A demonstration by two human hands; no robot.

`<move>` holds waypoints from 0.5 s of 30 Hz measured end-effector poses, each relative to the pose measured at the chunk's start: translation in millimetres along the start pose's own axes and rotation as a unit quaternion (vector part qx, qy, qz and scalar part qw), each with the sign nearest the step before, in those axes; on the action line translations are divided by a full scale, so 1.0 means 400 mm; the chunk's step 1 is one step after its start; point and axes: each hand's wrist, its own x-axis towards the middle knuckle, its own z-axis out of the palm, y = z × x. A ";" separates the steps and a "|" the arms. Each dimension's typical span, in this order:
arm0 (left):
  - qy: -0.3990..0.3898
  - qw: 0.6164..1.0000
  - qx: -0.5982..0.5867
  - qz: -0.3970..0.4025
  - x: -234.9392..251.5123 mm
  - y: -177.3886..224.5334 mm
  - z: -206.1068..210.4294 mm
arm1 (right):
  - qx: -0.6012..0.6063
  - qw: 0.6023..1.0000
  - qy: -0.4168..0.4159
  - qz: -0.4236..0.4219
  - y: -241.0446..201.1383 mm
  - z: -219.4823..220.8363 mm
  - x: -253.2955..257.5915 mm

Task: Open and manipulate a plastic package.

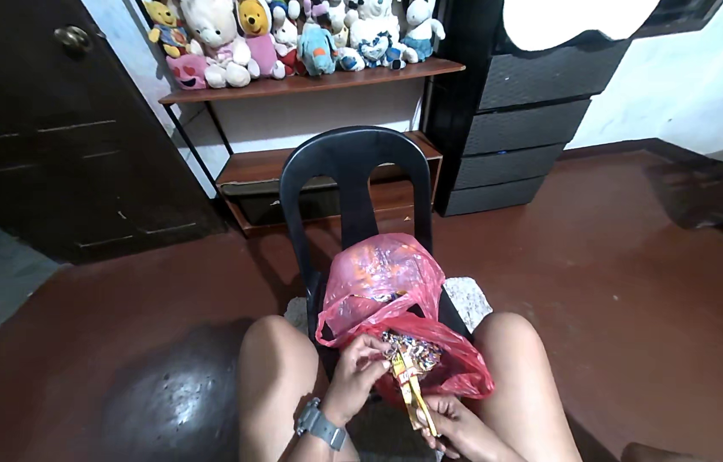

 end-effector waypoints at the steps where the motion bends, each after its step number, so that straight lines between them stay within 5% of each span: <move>1: -0.009 1.000 0.005 0.022 0.005 0.004 -0.022 | -0.006 1.000 -0.014 0.006 -0.001 0.001 -0.001; 15: -0.260 0.963 0.039 -0.053 0.032 0.024 -0.079 | 0.037 0.989 -0.136 0.053 -0.010 -0.012 -0.013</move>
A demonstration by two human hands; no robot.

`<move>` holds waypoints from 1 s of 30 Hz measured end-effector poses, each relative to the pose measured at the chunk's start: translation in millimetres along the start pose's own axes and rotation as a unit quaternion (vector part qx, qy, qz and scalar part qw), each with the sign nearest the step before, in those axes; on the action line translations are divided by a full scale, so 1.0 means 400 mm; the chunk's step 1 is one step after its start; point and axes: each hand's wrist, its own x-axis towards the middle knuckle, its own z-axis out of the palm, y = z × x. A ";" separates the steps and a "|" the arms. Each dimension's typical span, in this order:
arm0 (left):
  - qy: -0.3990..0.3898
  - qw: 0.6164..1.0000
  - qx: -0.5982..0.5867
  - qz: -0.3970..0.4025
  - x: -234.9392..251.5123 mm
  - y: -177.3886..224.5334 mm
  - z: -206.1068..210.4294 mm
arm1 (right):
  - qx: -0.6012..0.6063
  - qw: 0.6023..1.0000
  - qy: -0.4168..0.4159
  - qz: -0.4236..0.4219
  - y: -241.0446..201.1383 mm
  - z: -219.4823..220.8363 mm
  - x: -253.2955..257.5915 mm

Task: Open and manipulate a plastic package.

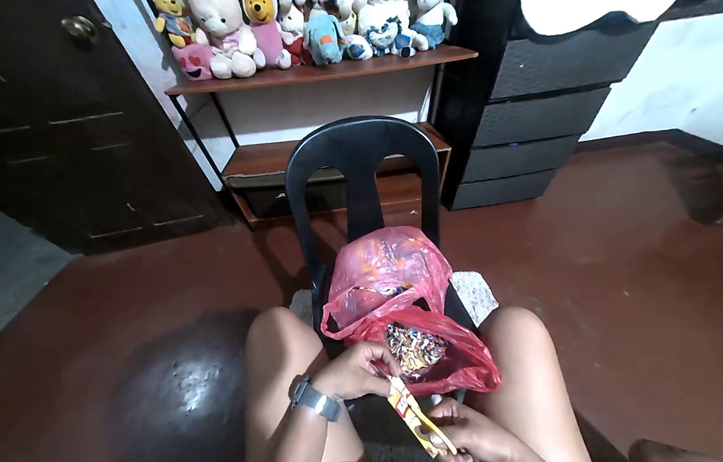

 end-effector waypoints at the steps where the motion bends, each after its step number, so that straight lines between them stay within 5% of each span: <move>1: -0.013 1.000 0.006 -0.007 -0.002 -0.001 -0.001 | -0.003 1.000 -0.006 0.002 0.000 0.000 0.000; 30: 0.004 0.998 0.022 -0.058 -0.023 0.007 0.016 | -0.045 0.999 0.003 0.004 0.008 0.001 0.006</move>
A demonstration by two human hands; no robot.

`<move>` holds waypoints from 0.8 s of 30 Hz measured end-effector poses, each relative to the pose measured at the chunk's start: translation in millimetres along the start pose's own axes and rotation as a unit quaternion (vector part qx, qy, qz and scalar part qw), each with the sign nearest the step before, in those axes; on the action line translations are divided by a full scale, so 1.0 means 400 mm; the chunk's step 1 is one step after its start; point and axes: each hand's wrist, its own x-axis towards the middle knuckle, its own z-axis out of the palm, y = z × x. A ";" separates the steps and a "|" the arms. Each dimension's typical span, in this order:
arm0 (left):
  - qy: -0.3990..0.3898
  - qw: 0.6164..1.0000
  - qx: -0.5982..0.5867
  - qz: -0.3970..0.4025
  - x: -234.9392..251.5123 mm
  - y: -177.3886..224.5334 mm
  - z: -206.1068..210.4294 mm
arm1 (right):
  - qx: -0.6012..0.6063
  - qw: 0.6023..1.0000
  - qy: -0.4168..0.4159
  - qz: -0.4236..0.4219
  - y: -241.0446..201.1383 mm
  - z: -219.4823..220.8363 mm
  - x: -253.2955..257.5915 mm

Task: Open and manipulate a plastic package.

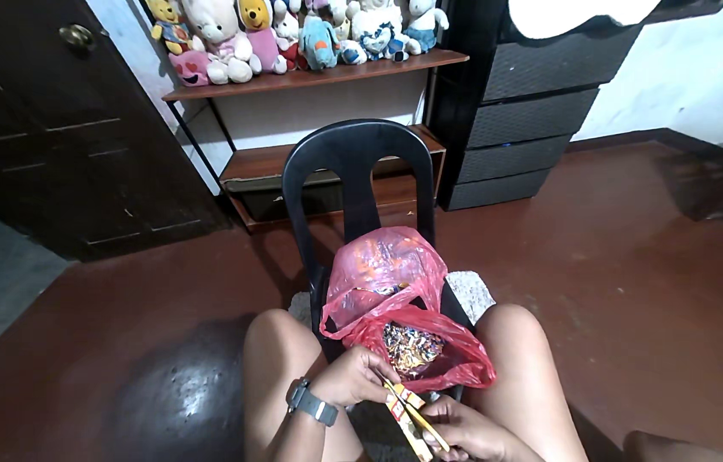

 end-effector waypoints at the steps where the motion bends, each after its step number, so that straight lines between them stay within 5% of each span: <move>1: 0.000 1.000 0.001 0.001 0.000 0.000 0.000 | -0.003 1.000 -0.002 -0.001 -0.001 0.000 0.000; 11: -0.005 1.000 -0.012 0.004 0.000 0.002 0.004 | -0.053 0.999 -0.003 -0.005 -0.006 0.002 -0.002; 16: 0.052 0.998 -0.037 0.029 -0.002 0.006 -0.007 | 0.001 0.999 0.007 -0.036 -0.003 -0.001 -0.010; 20: 0.116 0.990 -0.061 0.048 0.003 0.011 -0.002 | 0.107 0.967 0.124 -0.193 0.020 -0.006 0.002; 24: 0.167 0.982 -0.057 0.062 0.012 0.011 0.011 | 0.124 0.942 0.245 -0.192 0.012 0.008 0.013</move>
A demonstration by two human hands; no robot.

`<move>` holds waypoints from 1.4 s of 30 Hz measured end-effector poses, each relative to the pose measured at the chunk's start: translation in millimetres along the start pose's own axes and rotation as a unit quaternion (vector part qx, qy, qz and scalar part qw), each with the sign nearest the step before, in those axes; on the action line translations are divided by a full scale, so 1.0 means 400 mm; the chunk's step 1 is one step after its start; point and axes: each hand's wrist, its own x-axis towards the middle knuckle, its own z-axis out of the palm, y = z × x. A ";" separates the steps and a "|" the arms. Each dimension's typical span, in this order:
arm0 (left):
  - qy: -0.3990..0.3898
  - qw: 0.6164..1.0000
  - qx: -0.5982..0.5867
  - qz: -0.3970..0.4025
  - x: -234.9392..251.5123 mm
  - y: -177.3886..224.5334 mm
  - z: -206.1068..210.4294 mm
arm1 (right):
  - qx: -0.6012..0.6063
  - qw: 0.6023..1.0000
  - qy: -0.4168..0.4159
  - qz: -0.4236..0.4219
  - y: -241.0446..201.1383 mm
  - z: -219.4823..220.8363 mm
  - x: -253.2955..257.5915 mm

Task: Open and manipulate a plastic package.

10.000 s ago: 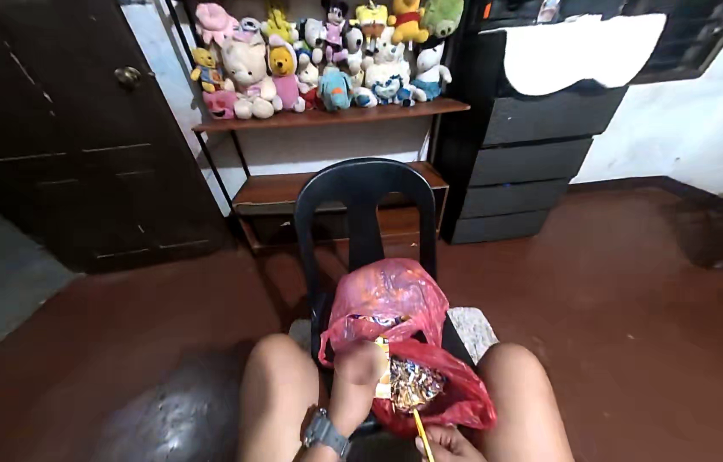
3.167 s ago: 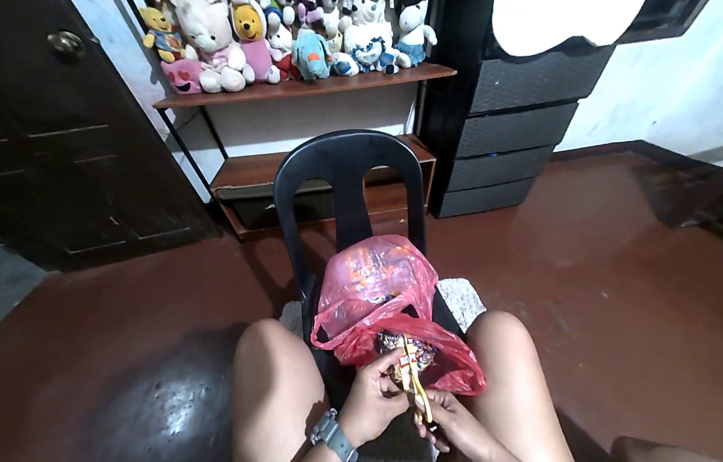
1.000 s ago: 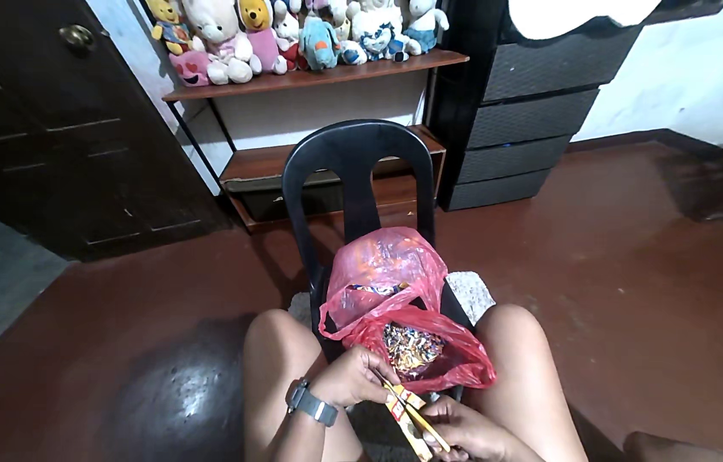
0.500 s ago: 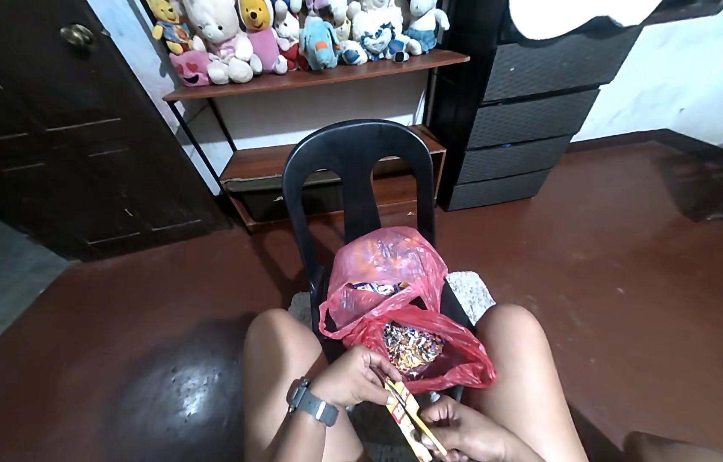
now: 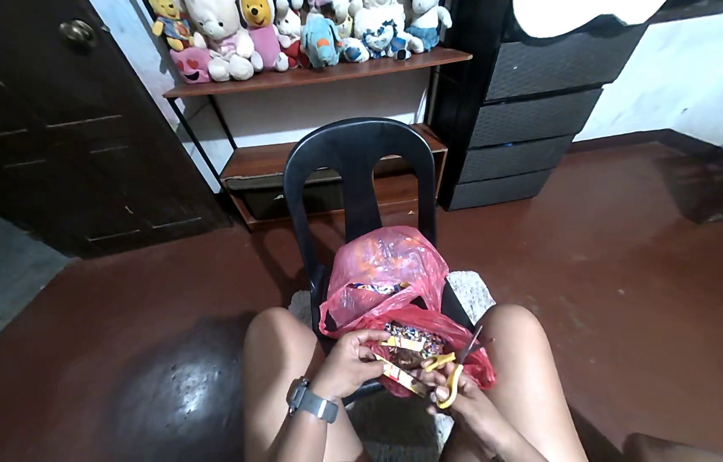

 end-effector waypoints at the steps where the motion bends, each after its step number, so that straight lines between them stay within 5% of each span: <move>1: -0.001 1.000 0.003 0.004 0.000 -0.001 0.002 | -0.010 1.000 0.014 -0.009 0.004 0.004 0.003; 13: -0.001 0.996 0.020 0.089 0.004 -0.019 0.010 | -0.025 0.995 0.094 0.001 -0.028 0.033 0.005; 30: 0.019 0.994 0.066 0.089 0.008 -0.033 0.015 | -0.085 0.979 0.158 -0.099 -0.003 0.021 0.015; 42: 0.026 0.994 0.093 0.052 0.003 -0.032 0.018 | -0.056 0.985 0.153 -0.061 -0.003 0.013 0.014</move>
